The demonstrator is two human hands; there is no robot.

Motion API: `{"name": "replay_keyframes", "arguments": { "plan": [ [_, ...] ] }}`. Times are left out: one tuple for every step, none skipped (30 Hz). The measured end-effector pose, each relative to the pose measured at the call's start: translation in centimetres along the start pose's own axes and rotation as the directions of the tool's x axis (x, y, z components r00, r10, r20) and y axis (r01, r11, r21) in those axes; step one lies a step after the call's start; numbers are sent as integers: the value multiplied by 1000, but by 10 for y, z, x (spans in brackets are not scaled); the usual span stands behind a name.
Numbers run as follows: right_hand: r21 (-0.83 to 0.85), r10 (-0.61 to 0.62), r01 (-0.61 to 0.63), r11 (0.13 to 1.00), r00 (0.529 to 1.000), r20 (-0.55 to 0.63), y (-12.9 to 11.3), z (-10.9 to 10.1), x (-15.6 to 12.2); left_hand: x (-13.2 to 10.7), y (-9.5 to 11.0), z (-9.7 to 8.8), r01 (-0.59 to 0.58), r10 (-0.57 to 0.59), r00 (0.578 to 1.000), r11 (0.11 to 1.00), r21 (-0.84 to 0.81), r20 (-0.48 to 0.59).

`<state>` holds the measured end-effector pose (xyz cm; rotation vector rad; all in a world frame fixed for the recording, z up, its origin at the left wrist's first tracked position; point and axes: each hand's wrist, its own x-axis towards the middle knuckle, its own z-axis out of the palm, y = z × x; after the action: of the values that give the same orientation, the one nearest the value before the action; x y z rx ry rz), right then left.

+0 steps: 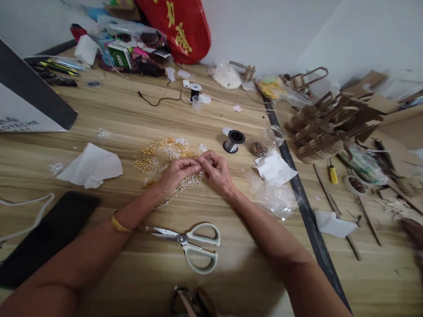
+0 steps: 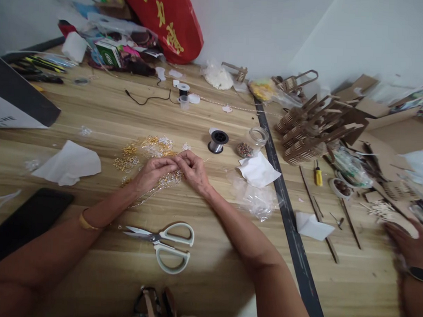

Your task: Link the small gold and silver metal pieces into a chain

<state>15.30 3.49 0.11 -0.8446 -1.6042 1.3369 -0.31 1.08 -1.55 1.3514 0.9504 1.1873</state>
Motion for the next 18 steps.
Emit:
{"name": "replay_keyframes", "arguments": {
  "plan": [
    [-2, 4, -4, 1000, 1000, 1, 1, 0, 0, 0, 1, 0, -26, 27, 999, 1000, 14, -23],
    [-2, 10, -10, 1000, 1000, 6, 3, -1, 0, 0, 3, 1, -51, 53, 997, 998, 33, -48],
    [2, 18, -19, 1000, 1000, 13, 4, -1, 0, 0, 5, 1, -71, 75, 994, 996, 56, -73],
    [11, 28, -29, 1000, 999, 21, 5, -1, 0, -1, 7, 1, -84, 91, 992, 993, 79, -88],
    [25, 38, -39, 999, 999, 27, 6, -1, -1, -1, 9, 2, -91, 101, 990, 991, 96, -99],
    [41, 48, -50, 998, 998, 29, 6, -1, -1, -1, 11, 2, -94, 106, 989, 990, 105, -106],
    [55, 60, -62, 997, 998, 26, 6, -1, -2, -2, 13, 2, -95, 108, 988, 989, 109, -113],
    [64, 75, -76, 995, 997, 18, 5, -1, -2, -2, 15, 2, -95, 108, 987, 990, 107, -121],
    [65, 88, -88, 994, 996, 6, 4, -1, -2, -2, 15, 2, -93, 106, 986, 990, 102, -130],
    [60, 102, -101, 993, 995, -7, 3, -2, -2, -2, 16, 2, -88, 101, 985, 992, 92, -140],
    [54, 116, -115, 992, 993, -13, 2, -3, -1, -1, 15, 2, -79, 90, 985, 994, 78, -150],
    [50, 127, -127, 991, 992, -7, 1, -5, 0, -1, 15, 2, -68, 76, 985, 996, 57, -157],
    [49, 135, -135, 990, 991, 11, 0, -7, 1, -1, 13, 2, -56, 59, 985, 998, 26, -162],
    [50, 141, -143, 988, 989, 46, 0, -10, 3, 0, 12, 2, -46, 43, 985, 999, -14, -166],
    [52, 146, -151, 987, 985, 91, -1, -13, 4, 0, 10, 2, -38, 27, 985, 997, -60, -169],
    [52, 152, -161, 986, 978, 144, -1, -16, 6, 0, 8, 1, -31, 12, 984, 994, -107, -175],
    [51, 161, -175, 983, 967, 199, -1, -19, 8, 1, 7, 1, -26, -2, 983, 988, -151, -181],
    [48, 175, -193, 980, 952, 251, -1, -22, 9, 1, 6, 1, -18, -19, 982, 982, -190, -189]
  ]
}}
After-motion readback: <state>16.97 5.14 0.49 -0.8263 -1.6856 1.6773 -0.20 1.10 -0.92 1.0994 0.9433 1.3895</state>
